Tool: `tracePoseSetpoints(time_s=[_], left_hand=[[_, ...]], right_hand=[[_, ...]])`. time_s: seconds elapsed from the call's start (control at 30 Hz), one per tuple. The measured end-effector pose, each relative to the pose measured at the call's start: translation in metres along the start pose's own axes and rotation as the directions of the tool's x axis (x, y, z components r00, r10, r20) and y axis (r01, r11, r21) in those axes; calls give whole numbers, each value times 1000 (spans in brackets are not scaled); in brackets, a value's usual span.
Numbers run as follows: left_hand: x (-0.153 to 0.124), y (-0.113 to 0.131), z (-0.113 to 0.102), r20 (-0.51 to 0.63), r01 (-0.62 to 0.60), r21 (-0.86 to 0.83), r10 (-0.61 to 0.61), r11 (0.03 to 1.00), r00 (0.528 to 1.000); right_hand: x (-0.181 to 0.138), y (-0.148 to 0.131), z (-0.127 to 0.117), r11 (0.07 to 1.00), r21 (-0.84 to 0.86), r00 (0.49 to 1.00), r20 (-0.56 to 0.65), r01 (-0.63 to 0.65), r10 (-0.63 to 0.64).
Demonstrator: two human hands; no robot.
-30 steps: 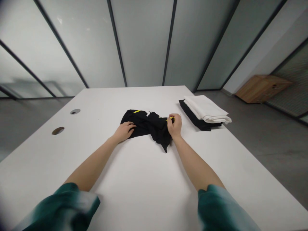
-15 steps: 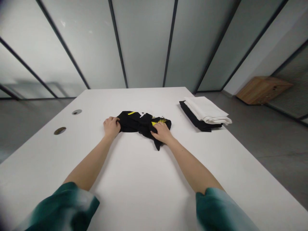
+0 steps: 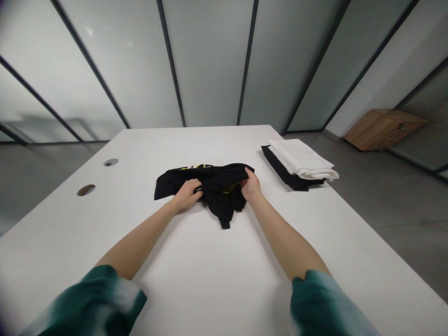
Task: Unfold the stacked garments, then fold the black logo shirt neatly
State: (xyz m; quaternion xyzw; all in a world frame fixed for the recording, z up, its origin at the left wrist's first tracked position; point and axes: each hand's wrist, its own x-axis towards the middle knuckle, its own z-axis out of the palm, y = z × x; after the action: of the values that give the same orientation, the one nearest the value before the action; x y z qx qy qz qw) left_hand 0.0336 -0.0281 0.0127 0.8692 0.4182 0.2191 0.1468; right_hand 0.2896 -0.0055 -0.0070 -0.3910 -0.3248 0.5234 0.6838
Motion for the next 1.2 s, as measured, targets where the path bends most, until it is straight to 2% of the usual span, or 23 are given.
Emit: tracePoseSetpoints(time_s=[0.07, 0.13, 0.2, 0.23, 0.3, 0.33, 0.4, 0.43, 0.47, 0.5, 0.57, 0.63, 0.7, 0.77, 0.83, 0.87, 0.97, 1.0, 1.07, 1.13, 1.2], left_hand=[[2, -4, -1, -45, 35, -117, -41, 992, 998], [3, -9, -2, -69, 74, -239, -93, 968, 993], [2, -14, -2, -72, 111, -362, -146, 926, 987], [1, -16, -2, -69, 128, -417, -172, 900, 983], [1, -18, -2, -46, 156, -490, -204, 858, 978], [0, -19, -1, -25, 160, -501, -199, 851, 980], [0, -18, 1, 14, 142, -482, -154, 864, 988], [0, -18, 3, 24, 121, -463, -123, 878, 992], [0, -18, 4, 26, 100, -445, -99, 890, 995], [0, -18, 6, 19, 90, -430, -90, 898, 996], [1, -18, 8, -24, 108, -426, -131, 898, 991], [3, -19, 10, -88, 165, -505, -241, 847, 967], [4, -18, 10, -116, 197, -673, -365, 713, 924], [5, -14, 8, -78, 182, -821, -423, 542, 903], [3, -9, 5, 0, 182, -881, -385, 436, 923], [2, -7, 3, 49, 199, -887, -343, 416, 938], [0, -3, 2, 185, 251, -873, -192, 418, 964], [-1, -3, 2, 203, 249, -870, -150, 426, 968], [-1, -5, 5, 207, 234, -857, -108, 459, 972], [-1, -7, 7, 154, 217, -800, -157, 559, 975], [-3, -6, 8, 1, 162, -649, -212, 744, 977]], right_hand=[[6, 1, -9, 996, -85, 1000, -10, 10, -11], [7, 3, -15, 969, -240, 998, 23, 55, -51], [2, 4, -16, 877, -443, 983, 89, 184, -161], [-2, 4, -14, 790, -547, 961, 151, 277, -232], [-14, 5, -8, 534, -696, 877, 359, 480, -320], [-20, 5, -4, 391, -720, 819, 485, 573, -308], [-30, 6, 6, 157, -688, 705, 683, 708, -188], [-34, 7, 11, 81, -668, 672, 729, 740, -128], [-36, 8, 15, 28, -667, 666, 739, 744, -104], [-37, 7, 17, -10, -688, 683, 721, 725, -118], [-37, 5, 19, -49, -757, 735, 646, 652, -205], [-38, 0, 18, -53, -780, 753, 617, 624, -227], [-40, -6, 18, -30, -726, 719, 685, 687, -120], [-47, -9, 23, 19, -636, 636, 771, 771, 16], [-56, -9, 31, 47, -588, 579, 805, 807, 127], [-60, -7, 35, 35, -597, 584, 793, 801, 174], [-69, 0, 47, -80, -680, 672, 688, 729, 275], [-70, 2, 50, -123, -698, 699, 656, 705, 284], [-70, 6, 52, -177, -702, 720, 636, 689, 278], [-66, 7, 51, -184, -700, 721, 640, 690, 267], [-62, 7, 48, -126, -723, 728, 640, 679, 246]])
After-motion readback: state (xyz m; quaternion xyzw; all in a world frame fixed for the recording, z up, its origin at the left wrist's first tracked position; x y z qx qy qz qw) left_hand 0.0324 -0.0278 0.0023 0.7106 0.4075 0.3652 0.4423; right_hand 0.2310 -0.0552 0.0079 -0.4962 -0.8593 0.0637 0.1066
